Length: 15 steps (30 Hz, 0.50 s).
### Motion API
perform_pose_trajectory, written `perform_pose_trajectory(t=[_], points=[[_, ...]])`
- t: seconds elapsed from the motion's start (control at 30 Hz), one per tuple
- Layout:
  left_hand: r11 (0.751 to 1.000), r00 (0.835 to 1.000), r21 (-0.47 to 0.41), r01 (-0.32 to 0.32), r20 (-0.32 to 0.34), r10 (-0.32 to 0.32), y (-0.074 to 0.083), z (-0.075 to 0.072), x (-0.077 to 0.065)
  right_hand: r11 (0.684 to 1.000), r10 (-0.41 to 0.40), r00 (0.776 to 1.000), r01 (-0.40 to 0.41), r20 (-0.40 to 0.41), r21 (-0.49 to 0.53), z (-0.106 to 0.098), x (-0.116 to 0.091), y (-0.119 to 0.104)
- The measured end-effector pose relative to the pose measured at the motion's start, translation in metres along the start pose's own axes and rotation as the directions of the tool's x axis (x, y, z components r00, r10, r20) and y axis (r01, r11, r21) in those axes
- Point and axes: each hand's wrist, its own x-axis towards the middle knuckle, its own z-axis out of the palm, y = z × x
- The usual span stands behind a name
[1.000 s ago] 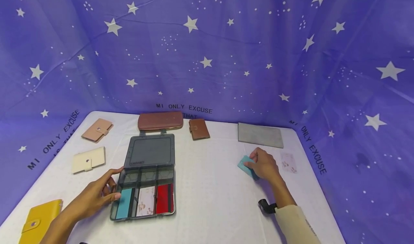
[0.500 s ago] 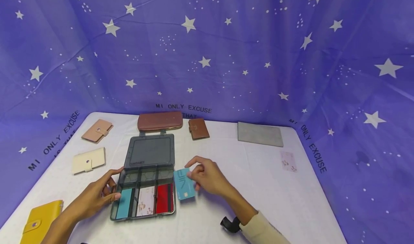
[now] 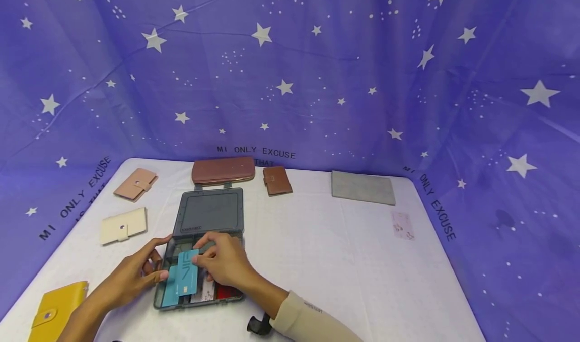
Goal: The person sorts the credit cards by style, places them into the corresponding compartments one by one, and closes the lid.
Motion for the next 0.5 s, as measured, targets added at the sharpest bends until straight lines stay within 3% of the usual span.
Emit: perform_pose_trajectory(t=[0.13, 0.27, 0.37, 0.5], points=[[1.000, 1.000, 0.003, -0.012, -0.003, 0.012, 0.000, 0.001, 0.000, 0.990, -0.026, 0.999, 0.023, -0.019, -0.141, 0.011, 0.006, -0.002], [1.000, 1.000, 0.005, -0.013, -0.008, 0.013, -0.001, 0.001, 0.000, 0.987, -0.056, 0.998, 0.053, -0.011, -0.150, 0.008, 0.006, 0.000], [1.000, 1.000, 0.002, -0.019, -0.009, 0.019, -0.001, 0.000, 0.001, 0.990, -0.105, 0.994, 0.104, -0.008, -0.092, -0.008, 0.003, 0.007], [1.000, 1.000, 0.002, -0.021, -0.011, 0.021, -0.001, 0.000, 0.001, 0.989, -0.139, 0.987, 0.135, -0.078, -0.053, -0.046, -0.004, 0.020]])
